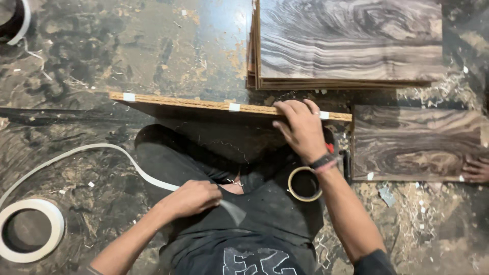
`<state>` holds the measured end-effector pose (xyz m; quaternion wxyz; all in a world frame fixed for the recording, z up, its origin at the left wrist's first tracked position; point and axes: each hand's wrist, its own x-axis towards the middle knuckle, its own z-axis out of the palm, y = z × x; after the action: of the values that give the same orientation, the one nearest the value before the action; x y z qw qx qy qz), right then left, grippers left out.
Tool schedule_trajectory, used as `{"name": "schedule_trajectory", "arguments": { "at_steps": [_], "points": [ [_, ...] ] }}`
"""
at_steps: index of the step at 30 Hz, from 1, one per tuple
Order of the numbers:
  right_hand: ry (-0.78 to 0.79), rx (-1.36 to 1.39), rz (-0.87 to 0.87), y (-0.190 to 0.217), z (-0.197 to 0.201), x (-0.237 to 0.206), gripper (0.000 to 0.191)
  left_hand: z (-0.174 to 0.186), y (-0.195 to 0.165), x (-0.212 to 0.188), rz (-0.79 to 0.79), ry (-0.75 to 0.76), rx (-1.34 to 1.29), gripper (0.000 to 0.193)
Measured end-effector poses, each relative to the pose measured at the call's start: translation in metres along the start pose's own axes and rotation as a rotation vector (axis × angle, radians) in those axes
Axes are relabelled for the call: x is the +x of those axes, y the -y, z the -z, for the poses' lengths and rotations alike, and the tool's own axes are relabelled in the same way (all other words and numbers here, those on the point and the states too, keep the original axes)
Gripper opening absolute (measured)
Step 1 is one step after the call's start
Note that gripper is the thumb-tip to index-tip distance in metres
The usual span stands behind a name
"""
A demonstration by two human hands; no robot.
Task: The person sits on the workshop floor and applies white edge banding tape to the edges of narrow particle board strips. They cut pieces of tape, press the tape onto the board edge by hand, then run a hand-held edge banding iron along the edge to bond the tape, working on one strip at a time and setting finished strips aside.
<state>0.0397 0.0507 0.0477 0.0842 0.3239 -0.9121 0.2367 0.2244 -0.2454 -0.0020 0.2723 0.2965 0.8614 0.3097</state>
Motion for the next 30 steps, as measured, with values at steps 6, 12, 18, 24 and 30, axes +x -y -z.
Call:
{"name": "schedule_trajectory", "arguments": {
  "at_steps": [6,12,18,24,30],
  "points": [
    [-0.064,0.074,0.038,-0.022,-0.003,-0.006,0.027,0.046,-0.009,0.023,-0.052,-0.657,-0.145,0.016],
    [-0.029,0.237,-0.008,-0.033,0.034,-0.024,0.032,0.097,-0.05,0.089,-0.124,-0.842,0.349,0.049],
    [0.018,0.448,0.017,-0.025,0.05,-0.03,0.048,0.093,-0.063,0.142,-0.258,-0.772,0.121,0.037],
    [0.014,0.325,0.038,-0.02,0.05,-0.025,0.04,0.091,-0.059,0.146,-0.215,-0.775,-0.006,0.039],
    [0.021,0.329,0.06,-0.025,0.049,-0.026,0.036,0.096,-0.058,0.141,-0.262,-0.697,-0.139,0.037]
  ]
}}
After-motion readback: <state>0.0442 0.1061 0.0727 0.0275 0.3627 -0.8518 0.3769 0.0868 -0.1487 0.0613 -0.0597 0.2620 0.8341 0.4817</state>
